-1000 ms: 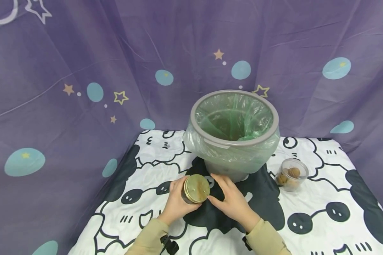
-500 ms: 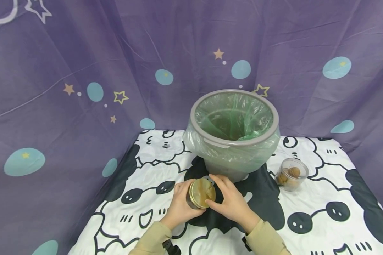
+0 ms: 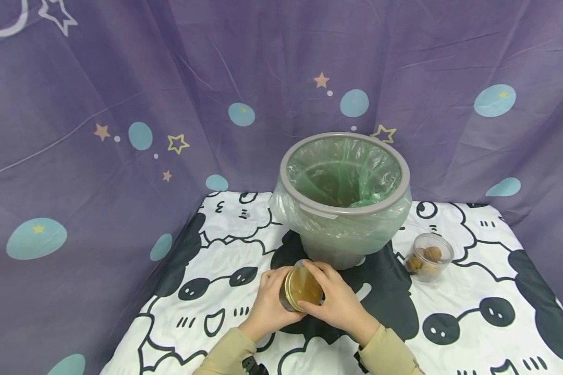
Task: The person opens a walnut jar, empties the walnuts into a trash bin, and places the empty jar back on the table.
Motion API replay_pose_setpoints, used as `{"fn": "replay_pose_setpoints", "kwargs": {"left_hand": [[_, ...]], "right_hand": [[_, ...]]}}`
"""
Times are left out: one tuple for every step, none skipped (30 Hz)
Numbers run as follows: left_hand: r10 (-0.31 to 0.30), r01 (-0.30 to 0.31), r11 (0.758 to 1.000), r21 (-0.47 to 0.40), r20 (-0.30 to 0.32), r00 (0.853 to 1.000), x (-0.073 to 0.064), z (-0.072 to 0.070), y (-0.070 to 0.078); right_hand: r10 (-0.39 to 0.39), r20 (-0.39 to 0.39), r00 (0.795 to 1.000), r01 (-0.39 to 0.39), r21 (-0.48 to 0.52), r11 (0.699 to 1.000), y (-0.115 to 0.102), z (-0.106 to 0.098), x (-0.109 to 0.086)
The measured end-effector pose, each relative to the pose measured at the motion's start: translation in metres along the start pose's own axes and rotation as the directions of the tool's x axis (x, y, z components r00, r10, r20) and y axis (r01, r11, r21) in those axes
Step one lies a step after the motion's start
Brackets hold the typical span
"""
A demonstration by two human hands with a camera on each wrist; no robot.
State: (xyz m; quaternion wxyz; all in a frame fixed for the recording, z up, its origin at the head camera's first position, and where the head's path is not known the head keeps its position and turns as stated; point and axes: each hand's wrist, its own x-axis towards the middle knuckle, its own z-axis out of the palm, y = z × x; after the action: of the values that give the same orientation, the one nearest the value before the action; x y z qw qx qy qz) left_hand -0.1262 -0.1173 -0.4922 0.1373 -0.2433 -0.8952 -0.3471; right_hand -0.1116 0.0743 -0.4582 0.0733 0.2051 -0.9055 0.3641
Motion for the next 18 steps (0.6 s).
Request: {"fn": "replay_pose_setpoints", "kwargs": {"left_hand": [[0.002,-0.002,1.0,0.001,0.003,1.0,0.0,0.0004,0.0005],[0.004,-0.004,1.0,0.002,0.005,1.0,0.0,0.0008,0.0009],[0.006,-0.006,1.0,0.003,0.007,1.0,0.0,0.0011,0.0014],[0.008,-0.008,1.0,0.003,0.009,1.0,0.0002,0.0015,0.0018],[0.009,-0.01,1.0,0.003,0.012,1.0,0.0005,0.0018,0.0023],[0.009,-0.009,1.0,0.001,0.014,1.0,0.0007,0.002,0.0027],[0.008,-0.008,1.0,0.0,0.016,1.0,0.0009,0.0023,0.003],[0.005,-0.005,1.0,-0.002,0.02,1.0,0.0012,0.0024,0.0033],[0.001,-0.001,1.0,-0.006,0.025,1.0,0.0014,0.0025,0.0035],[-0.003,0.003,1.0,-0.01,0.028,1.0,0.0016,0.0025,0.0037],[-0.004,0.005,1.0,-0.014,0.032,0.999,0.0018,0.0027,0.0037],[-0.005,0.006,1.0,-0.015,0.035,0.999,0.0021,0.003,0.0035],[-0.005,0.006,1.0,-0.016,0.037,0.999,0.0024,0.0034,0.0033],[-0.007,0.008,1.0,-0.019,0.039,0.999,0.0026,0.0038,0.0031],[-0.008,0.008,1.0,-0.018,0.039,0.999,0.0028,0.0046,0.0027],[-0.005,0.006,1.0,-0.017,0.04,0.999,0.0031,0.0055,0.0023],[-0.004,0.005,1.0,-0.016,0.041,0.999,0.0034,0.0066,0.0019],[-0.001,0.002,1.0,-0.014,0.041,0.999,0.0039,0.0077,0.0017]], "right_hand": [[0.005,0.006,1.0,-0.005,-0.005,1.0,-0.0002,0.0006,0.0001],[0.009,0.011,1.0,-0.009,-0.011,1.0,-0.0003,0.0012,0.0002],[0.013,0.017,1.0,-0.012,-0.018,1.0,-0.0006,0.0018,0.0003],[0.016,0.022,1.0,-0.016,-0.023,1.0,-0.0008,0.0022,0.0005],[0.019,0.028,0.999,-0.018,-0.028,0.999,-0.001,0.0025,0.0006],[0.018,0.031,0.999,-0.017,-0.032,0.999,-0.0011,0.0028,0.0007],[0.016,0.033,0.999,-0.015,-0.036,0.999,-0.0013,0.003,0.0008],[0.013,0.033,0.999,-0.011,-0.038,0.999,-0.0014,0.0031,0.0007],[0.011,0.035,0.999,-0.009,-0.039,0.999,-0.0016,0.003,0.0006],[0.008,0.034,0.999,-0.006,-0.041,0.999,-0.0017,0.0029,0.0005],[0.004,0.032,0.999,-0.002,-0.044,0.999,-0.0017,0.0028,0.0005],[0.0,0.03,1.0,0.002,-0.048,0.999,-0.0016,0.0027,0.0005],[-0.002,0.029,1.0,0.004,-0.051,0.999,-0.0015,0.0025,0.0005],[-0.003,0.028,1.0,0.004,-0.052,0.999,-0.0016,0.0022,0.0005],[-0.001,0.028,1.0,0.002,-0.052,0.999,-0.0015,0.0019,0.0007],[0.003,0.028,1.0,-0.002,-0.051,0.999,-0.0015,0.0015,0.0008],[0.005,0.029,1.0,-0.004,-0.052,0.999,-0.0013,0.0013,0.0012],[0.011,0.03,0.999,-0.01,-0.051,0.999,-0.0011,0.001,0.0017]]}}
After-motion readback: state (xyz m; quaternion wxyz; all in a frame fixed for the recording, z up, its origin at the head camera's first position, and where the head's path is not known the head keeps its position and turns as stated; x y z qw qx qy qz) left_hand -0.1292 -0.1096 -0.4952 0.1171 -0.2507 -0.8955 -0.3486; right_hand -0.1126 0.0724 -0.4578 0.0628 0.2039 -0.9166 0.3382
